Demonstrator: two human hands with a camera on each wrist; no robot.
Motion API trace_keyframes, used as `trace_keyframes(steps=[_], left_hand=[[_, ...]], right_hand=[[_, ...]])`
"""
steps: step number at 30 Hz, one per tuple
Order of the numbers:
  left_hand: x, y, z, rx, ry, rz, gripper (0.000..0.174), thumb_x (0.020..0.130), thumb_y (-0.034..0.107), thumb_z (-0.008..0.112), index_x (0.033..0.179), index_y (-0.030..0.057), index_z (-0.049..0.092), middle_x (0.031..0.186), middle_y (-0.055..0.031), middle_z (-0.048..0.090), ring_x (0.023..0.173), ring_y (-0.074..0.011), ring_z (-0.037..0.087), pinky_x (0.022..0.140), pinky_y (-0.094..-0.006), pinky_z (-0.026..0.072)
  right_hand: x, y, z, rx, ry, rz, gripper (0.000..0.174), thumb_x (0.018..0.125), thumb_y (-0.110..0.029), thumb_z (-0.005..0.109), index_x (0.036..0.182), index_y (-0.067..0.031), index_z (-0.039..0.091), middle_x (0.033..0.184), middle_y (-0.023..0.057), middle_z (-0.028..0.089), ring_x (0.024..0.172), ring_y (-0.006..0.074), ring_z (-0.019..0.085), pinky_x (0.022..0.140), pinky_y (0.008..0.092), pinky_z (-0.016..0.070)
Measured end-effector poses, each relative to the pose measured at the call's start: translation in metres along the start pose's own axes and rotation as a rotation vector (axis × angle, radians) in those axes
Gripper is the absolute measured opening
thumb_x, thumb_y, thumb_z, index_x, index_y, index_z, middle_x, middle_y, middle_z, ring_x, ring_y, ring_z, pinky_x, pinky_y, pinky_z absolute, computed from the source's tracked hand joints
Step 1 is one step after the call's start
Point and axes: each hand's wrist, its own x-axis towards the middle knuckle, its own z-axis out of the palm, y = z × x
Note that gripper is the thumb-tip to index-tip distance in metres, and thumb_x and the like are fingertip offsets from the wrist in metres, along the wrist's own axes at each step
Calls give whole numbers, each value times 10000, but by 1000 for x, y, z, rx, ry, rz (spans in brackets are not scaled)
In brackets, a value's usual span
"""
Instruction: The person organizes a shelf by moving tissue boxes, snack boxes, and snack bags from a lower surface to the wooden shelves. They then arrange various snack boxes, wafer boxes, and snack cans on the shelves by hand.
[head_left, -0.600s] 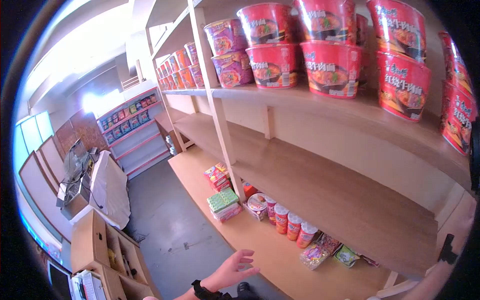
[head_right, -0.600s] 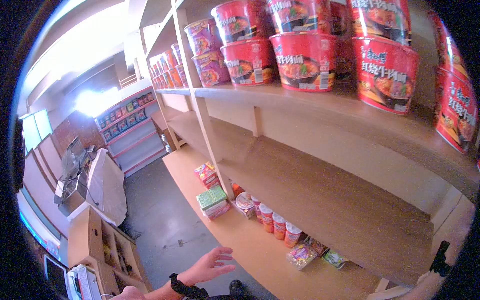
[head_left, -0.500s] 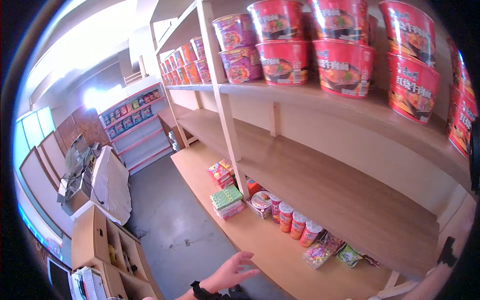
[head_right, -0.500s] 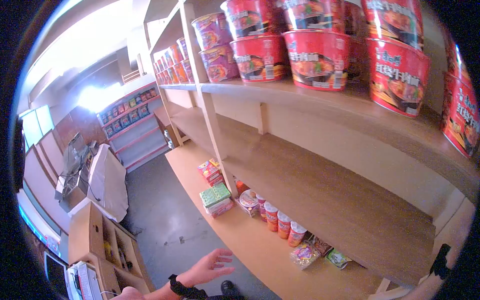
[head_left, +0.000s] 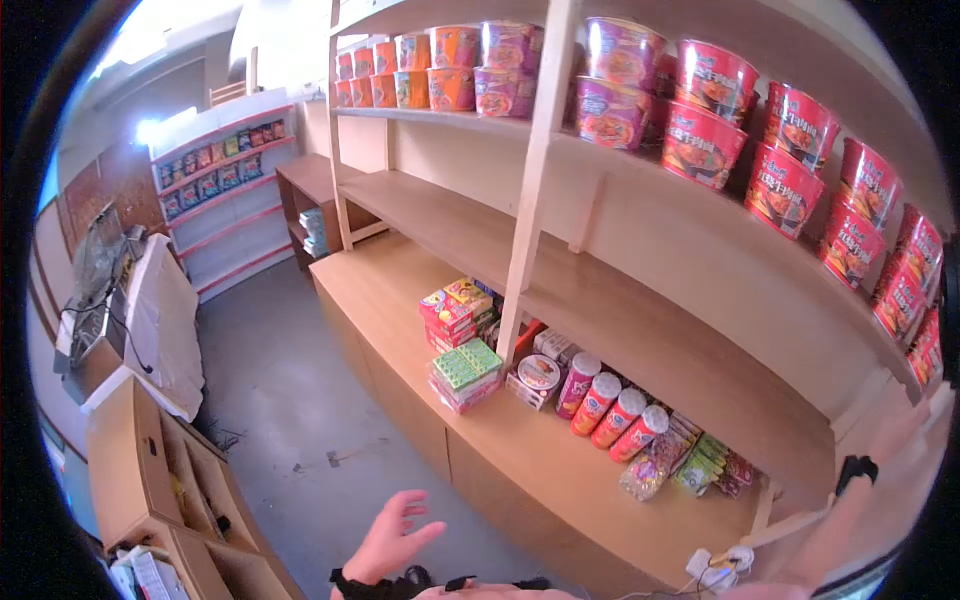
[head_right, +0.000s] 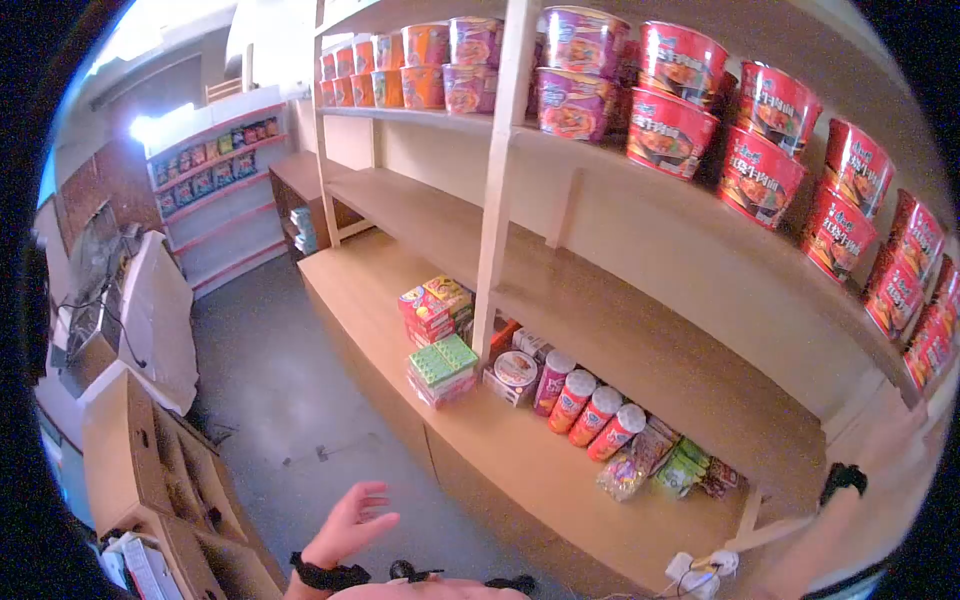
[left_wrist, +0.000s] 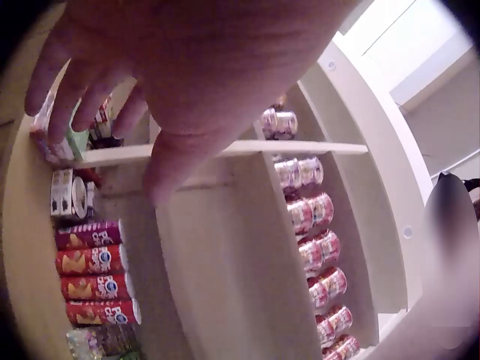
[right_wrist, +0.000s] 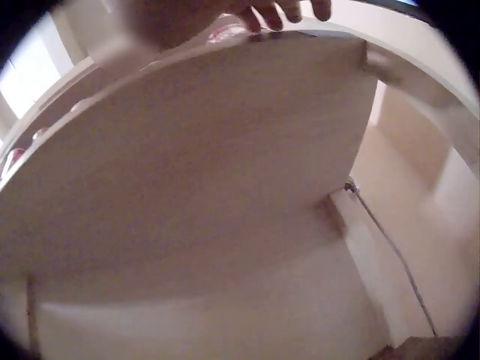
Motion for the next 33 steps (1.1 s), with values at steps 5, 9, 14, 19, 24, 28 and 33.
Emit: trace_keyframes(steps=[5, 9, 14, 19, 24, 28, 33], left_hand=[[-35, -46, -96, -15, 223, -75, 626, 798, 252, 769, 1282, 5, 458, 1274, -124, 533, 1144, -224, 562, 925, -365, 467], [-54, -75, -155, -33, 291, -107, 610, 799, 247, 767, 1273, 10, 463, 1273, -122, 530, 1138, -226, 566, 920, -366, 468], [-64, -96, -203, 39, 330, -116, 575, 815, 171, 759, 1269, 7, 446, 1276, -142, 525, 1154, -249, 561, 898, -363, 507], [-61, -112, -235, -19, 407, -156, 583, 807, 206, 760, 1269, 22, 458, 1281, -136, 525, 1147, -247, 564, 904, -377, 487], [-57, -129, -273, -11, 540, -271, 593, 801, 246, 760, 1271, 34, 468, 1288, -131, 527, 1137, -250, 570, 916, -393, 465], [-44, -145, -308, -20, 625, -310, 590, 799, 227, 763, 1271, 32, 467, 1284, -130, 531, 1127, -240, 570, 912, -392, 467], [-13, -145, -375, -37, 679, -252, 554, 817, 157, 745, 1274, 27, 459, 1273, -130, 529, 1117, -231, 564, 901, -358, 478]], right_hand=[[-44, -100, 0, 90, -93, -67, 390, 952, -181, 471, 1292, 10, 475, 1352, 219, 463, 1268, 394, 413, 1079, 475, 313], [-72, -247, -46, 508, -261, -73, 405, 938, -225, 563, 1286, -26, 502, 1359, 181, 481, 1291, 351, 420, 1092, 456, 299], [-152, -397, -159, 969, -641, -278, 373, 843, -194, 622, 1157, 2, 582, 1274, 205, 538, 1235, 366, 469, 1058, 459, 342], [-293, -452, -253, 1024, -1293, -432, 397, 786, -214, 707, 1092, 6, 584, 1108, 193, 601, 1074, 377, 554, 910, 468, 456], [-344, -483, -277, 933, -1822, -338, 385, 791, -237, 711, 1093, -26, 598, 1135, 177, 597, 1056, 353, 568, 890, 448, 472], [-384, -553, -256, 1045, -1746, -475, 363, 794, -227, 702, 1081, -24, 607, 1089, 181, 604, 1025, 364, 579, 872, 451, 480], [-393, -724, -238, 1271, -1677, -513, 315, 819, -209, 666, 1065, -22, 602, 1092, 184, 597, 1014, 370, 574, 877, 459, 469]])
